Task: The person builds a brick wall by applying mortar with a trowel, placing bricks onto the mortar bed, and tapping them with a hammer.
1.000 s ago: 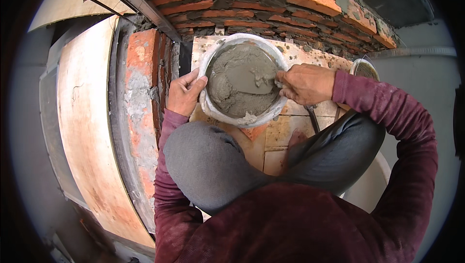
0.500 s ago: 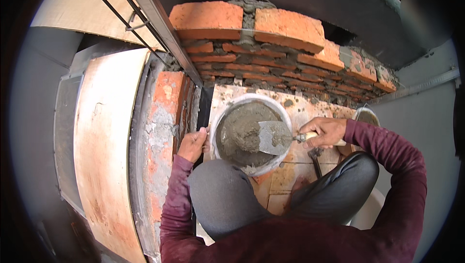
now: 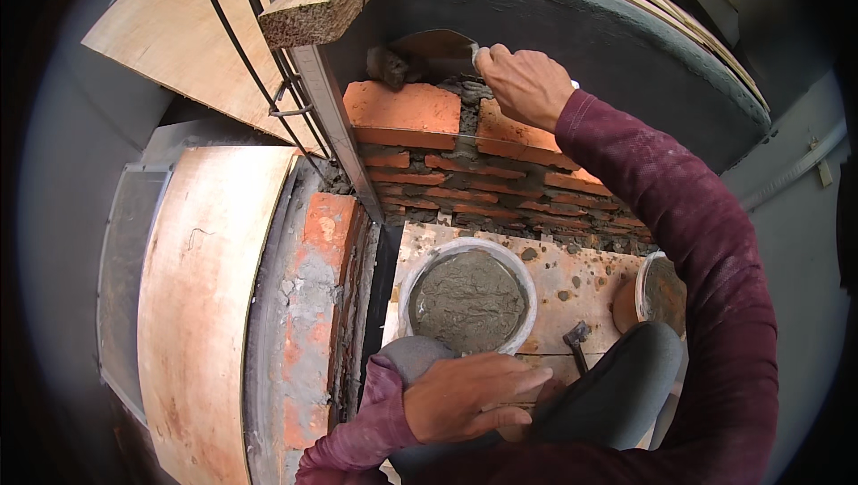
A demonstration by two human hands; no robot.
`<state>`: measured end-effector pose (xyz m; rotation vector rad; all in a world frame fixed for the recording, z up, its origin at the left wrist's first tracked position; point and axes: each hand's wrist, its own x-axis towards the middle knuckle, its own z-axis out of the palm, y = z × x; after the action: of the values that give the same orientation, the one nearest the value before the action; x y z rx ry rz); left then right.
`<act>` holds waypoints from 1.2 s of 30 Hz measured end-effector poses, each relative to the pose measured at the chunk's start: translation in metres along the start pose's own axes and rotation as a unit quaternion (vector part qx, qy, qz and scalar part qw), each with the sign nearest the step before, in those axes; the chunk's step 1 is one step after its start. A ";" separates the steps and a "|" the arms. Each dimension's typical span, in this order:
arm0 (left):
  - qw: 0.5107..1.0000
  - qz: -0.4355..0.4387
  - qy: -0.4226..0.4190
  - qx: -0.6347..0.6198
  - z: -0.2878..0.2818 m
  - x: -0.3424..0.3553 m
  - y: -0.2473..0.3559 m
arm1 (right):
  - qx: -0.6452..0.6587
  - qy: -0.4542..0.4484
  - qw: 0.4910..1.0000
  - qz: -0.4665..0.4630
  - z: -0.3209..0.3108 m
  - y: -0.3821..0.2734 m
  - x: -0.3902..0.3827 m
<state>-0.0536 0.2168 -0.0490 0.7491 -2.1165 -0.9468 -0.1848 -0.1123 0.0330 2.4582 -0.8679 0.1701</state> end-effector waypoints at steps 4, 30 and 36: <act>0.993 -0.029 -0.077 0.087 0.008 -0.016 0.000 | 0.036 0.043 0.998 0.007 -0.012 -0.024 0.001; 0.991 -0.027 -0.086 0.102 0.005 -0.022 -0.012 | 0.044 -0.048 0.998 -0.005 -0.025 -0.023 -0.007; 0.991 -0.022 -0.079 0.104 0.005 -0.018 -0.016 | 0.026 0.042 0.998 -0.043 -0.052 -0.039 0.018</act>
<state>-0.0435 0.2228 -0.0708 0.8515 -2.3727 -0.8419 -0.1440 -0.0698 0.0657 2.5105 -0.7302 0.2664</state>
